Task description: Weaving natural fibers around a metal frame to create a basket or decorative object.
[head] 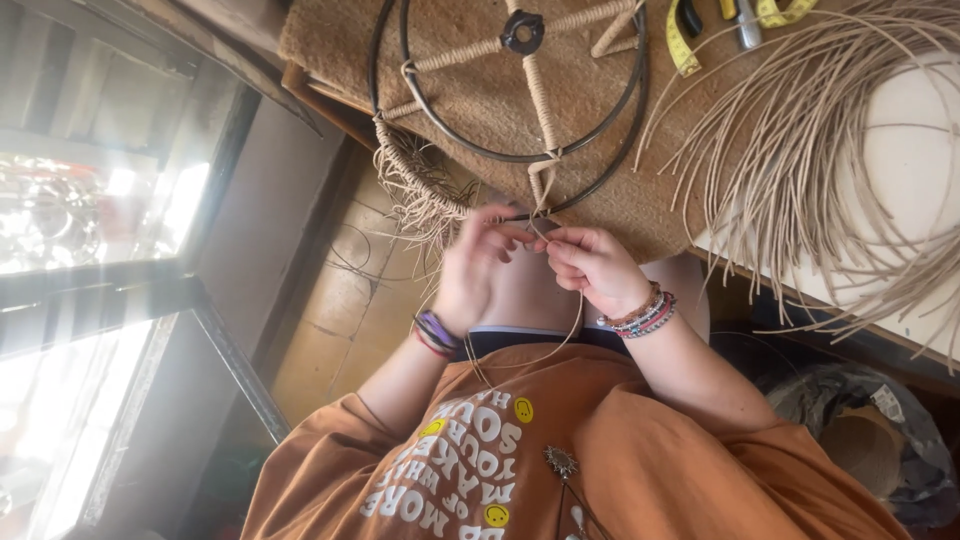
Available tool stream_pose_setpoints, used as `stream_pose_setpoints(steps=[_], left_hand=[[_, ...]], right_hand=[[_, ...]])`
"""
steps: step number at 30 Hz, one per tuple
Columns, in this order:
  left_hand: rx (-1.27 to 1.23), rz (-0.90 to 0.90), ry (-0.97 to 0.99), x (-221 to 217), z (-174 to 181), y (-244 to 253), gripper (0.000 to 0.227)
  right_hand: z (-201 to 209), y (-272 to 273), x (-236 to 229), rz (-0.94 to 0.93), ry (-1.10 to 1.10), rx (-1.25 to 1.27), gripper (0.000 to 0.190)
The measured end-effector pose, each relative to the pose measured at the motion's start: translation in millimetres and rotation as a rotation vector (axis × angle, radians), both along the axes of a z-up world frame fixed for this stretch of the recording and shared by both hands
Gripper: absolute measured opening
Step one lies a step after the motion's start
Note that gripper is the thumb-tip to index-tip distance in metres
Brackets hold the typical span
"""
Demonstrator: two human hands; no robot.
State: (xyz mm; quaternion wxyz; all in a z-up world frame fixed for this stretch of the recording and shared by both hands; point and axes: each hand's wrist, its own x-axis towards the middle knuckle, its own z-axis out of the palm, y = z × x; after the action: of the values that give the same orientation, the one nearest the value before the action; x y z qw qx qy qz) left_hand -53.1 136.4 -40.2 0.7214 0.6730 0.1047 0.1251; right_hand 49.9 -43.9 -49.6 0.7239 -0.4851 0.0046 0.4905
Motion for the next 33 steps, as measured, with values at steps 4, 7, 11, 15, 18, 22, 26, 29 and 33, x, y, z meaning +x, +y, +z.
stream_pose_setpoints(steps=[4,7,11,15,18,22,26,29,33], left_hand=[[0.801,0.023,0.031,-24,27,1,0.034],[0.88,-0.202,0.423,-39,34,23,0.053],[0.719,-0.258,-0.063,-23,29,25,0.043],[0.015,0.057,-0.443,17,-9,0,0.059],[-0.966,0.209,-0.423,54,15,-16,0.062],[-1.334,0.237,-0.404,75,7,8,0.06],[-1.35,0.337,-0.503,91,3,37,0.055],[-1.398,0.322,-0.548,99,-6,47,0.054],[-1.399,0.255,-0.584,105,-17,50,0.052]], right_hand=[[5,6,-3,0.003,-0.041,-0.023,0.015],[-2,4,-5,-0.018,-0.147,-0.067,0.017],[-8,11,-12,-0.058,-0.106,-0.003,0.015],[-18,19,-21,-0.199,-0.181,0.008,0.014],[-35,27,-33,-0.251,-0.196,0.051,0.008],[-34,32,-32,-0.318,-0.208,0.05,0.023],[-55,26,-34,-0.272,-0.177,-0.004,0.033],[-74,25,-35,-0.265,-0.162,0.016,0.034],[-74,27,-31,-0.241,-0.143,0.031,0.032]])
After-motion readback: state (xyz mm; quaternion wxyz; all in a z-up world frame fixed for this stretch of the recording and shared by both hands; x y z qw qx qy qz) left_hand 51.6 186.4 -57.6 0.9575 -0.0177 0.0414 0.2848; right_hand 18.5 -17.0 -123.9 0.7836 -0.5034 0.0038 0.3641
